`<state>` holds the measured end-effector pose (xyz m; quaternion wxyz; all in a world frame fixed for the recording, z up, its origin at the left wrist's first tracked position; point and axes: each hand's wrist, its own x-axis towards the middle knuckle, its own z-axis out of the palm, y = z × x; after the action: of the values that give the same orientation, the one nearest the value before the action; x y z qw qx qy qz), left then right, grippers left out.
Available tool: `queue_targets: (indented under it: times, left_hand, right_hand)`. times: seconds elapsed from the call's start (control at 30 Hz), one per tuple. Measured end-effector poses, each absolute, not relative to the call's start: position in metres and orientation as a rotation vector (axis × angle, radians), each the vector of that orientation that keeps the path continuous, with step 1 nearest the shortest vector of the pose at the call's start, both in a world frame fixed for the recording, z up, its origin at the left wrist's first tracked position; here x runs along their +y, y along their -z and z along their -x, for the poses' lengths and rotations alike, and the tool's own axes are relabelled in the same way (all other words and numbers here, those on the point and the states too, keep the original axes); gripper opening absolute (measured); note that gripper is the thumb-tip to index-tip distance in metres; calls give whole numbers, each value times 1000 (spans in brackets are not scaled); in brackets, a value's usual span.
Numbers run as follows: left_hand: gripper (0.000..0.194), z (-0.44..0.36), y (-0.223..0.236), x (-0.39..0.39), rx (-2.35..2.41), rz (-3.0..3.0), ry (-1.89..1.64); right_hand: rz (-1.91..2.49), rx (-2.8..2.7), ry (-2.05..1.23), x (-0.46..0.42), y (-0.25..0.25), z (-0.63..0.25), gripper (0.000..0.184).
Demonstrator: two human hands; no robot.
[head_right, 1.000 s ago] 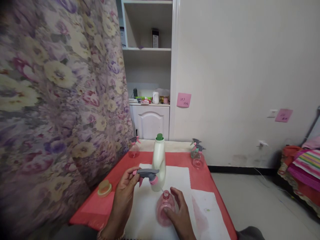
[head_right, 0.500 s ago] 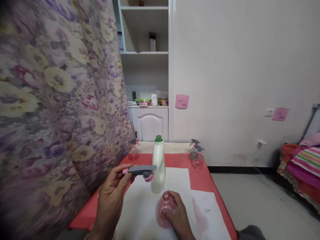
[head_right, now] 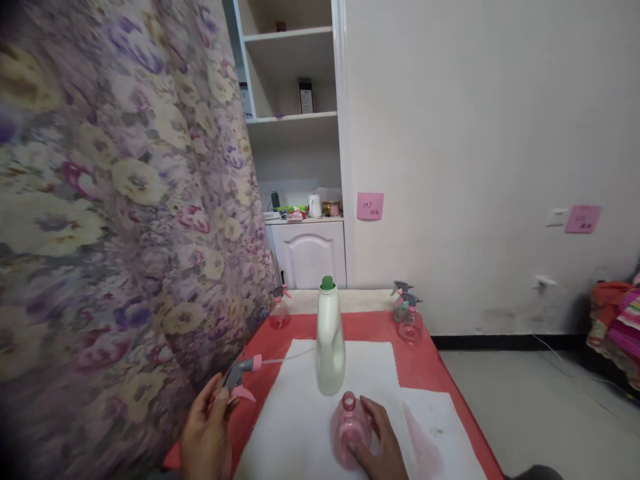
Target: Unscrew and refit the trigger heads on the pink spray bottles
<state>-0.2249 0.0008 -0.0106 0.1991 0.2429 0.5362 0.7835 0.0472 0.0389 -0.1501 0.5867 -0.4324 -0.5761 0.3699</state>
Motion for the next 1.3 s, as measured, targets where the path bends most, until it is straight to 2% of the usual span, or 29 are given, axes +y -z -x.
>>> queue_targets:
  times: [0.2,0.4,0.6,0.73,0.9,1.03,1.17,1.3]
  left_hand:
    - [23,225,52,9,1255,-247,-2096]
    - [7,210,91,9,1253,-293,-1945]
    - [8,183,110,18,1131,-156,-1776]
    - [10,169,116,24,1052,-93,-1710]
    - [8,160,129,8,990,-81,-1432]
    - [29,178,119,-3,1200,-489,-1358]
    - [30,211,95,13,1608,-1303,-1430]
    - [50,228,91,37,1919,-1791,-978]
  right_hand:
    - [1023,-1291,-900,40,162,-45,60]
    - [1097,-1265,-930,38,169,-45,61]
    - [1192,-1288,-887,32,166,-48,59]
    - [1180,-1347,-979,34,168,-57,58]
    - [1147,-1421,-999,36,169,-64,61]
    - [1165,-1394,-901,30,167,-56,68]
    - [1220,-1361,-865,26,169,-48,78]
    - [1225,-1406,-866,26,168,-48,84]
